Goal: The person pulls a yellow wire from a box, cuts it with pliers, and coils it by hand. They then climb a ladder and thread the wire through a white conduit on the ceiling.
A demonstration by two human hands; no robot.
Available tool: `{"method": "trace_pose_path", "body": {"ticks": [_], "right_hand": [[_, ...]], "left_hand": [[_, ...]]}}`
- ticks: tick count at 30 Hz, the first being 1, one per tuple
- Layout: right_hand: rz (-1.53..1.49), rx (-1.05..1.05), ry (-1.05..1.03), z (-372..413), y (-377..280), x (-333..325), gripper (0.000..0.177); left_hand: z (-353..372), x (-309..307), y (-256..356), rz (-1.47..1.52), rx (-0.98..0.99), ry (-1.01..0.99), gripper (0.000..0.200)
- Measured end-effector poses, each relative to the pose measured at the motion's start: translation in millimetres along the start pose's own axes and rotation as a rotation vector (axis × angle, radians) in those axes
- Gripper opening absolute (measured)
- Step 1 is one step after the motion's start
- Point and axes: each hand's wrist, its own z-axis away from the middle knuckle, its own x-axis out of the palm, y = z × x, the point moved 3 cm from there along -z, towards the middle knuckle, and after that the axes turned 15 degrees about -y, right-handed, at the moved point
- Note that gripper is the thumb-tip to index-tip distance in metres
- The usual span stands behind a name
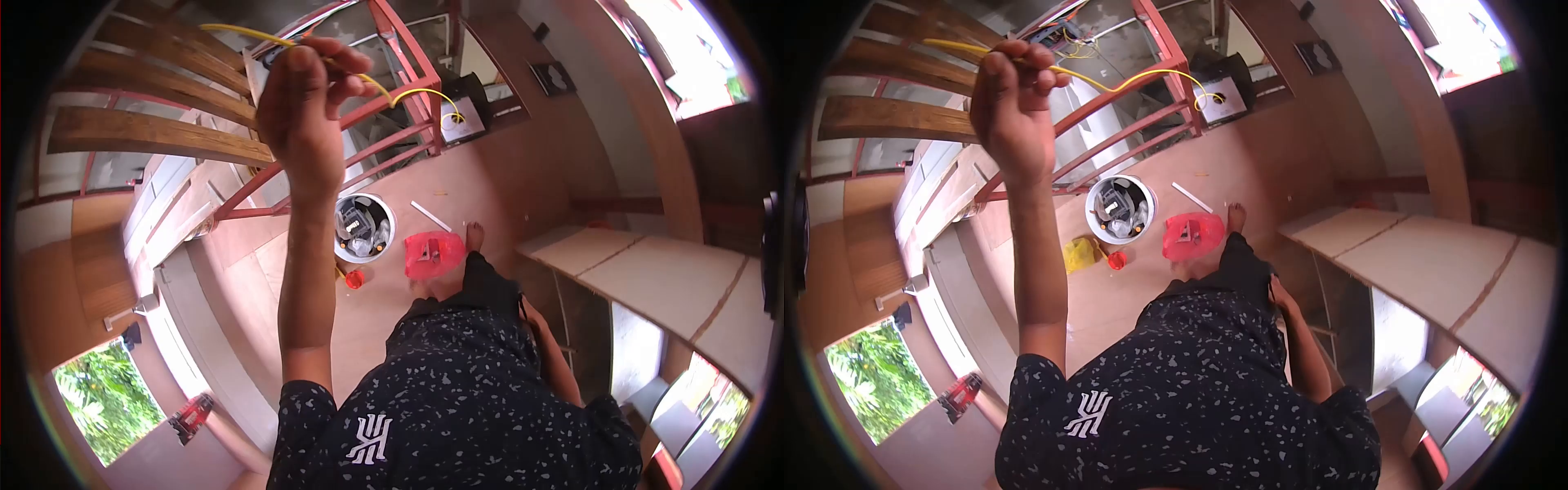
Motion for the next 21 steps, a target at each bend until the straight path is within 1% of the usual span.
{"method": "trace_pose_path", "body": {"ticks": [1, 3, 4, 5, 6, 7, 8, 9, 10, 12, 13, 15, 18, 21], "right_hand": [[0.013, -0.012, -0.016, -2, -21, -13, 0.029], [0.752, -0.047, -0.071, 1, -92, -40, 0.034], [0.769, -0.079, -0.113, -5, -99, -43, 0.034], [0.519, 0.108, 0.052, -11, -97, -51, 0.029], [0.276, 0.309, 0.187, -19, -93, -55, 0.025], [0.243, 0.327, 0.177, -28, -93, -61, 0.025], [0.292, 0.298, 0.095, -39, -96, -69, 0.025], [0.319, 0.285, 0.036, -50, -100, -77, 0.025], [0.348, 0.279, -0.027, -62, -103, -84, 0.024], [0.405, 0.275, -0.125, -84, -108, -99, 0.024], [0.432, 0.274, -0.165, -91, -109, -107, 0.024], [0.481, 0.267, -0.240, -105, -103, -123, 0.024], [0.551, 0.279, -0.341, -120, -102, -139, 0.023], [0.632, 0.299, -0.436, -132, -104, -151, 0.023]], "left_hand": [[-6, 2, -4, -0.004, 0.000, -0.011, 0.027], [-14, 11, -15, 0.075, -0.009, 0.014, 0.027], [-18, 16, -27, 0.095, -0.005, -0.011, 0.029], [-23, 17, -41, 0.093, -0.007, -0.018, 0.030], [-32, 23, -53, -0.234, 0.174, -0.057, 0.022], [-31, 39, -64, 0.334, -0.043, 0.027, 0.031], [-42, 50, -84, 0.121, 0.249, -0.007, 0.030], [-41, 69, -95, 0.390, 0.133, 0.073, 0.023], [-43, 86, -102, 0.452, 0.094, 0.191, 0.020], [-47, 98, -108, 0.230, -0.081, 0.161, 0.016], [-49, 104, -112, 0.279, -0.157, 0.174, 0.019], [-47, 125, -114, 0.248, -0.170, 0.188, 0.018], [-54, 151, -128, 0.249, -0.099, 0.212, 0.020], [-59, 160, -131, 0.239, -0.081, 0.205, 0.021]]}}
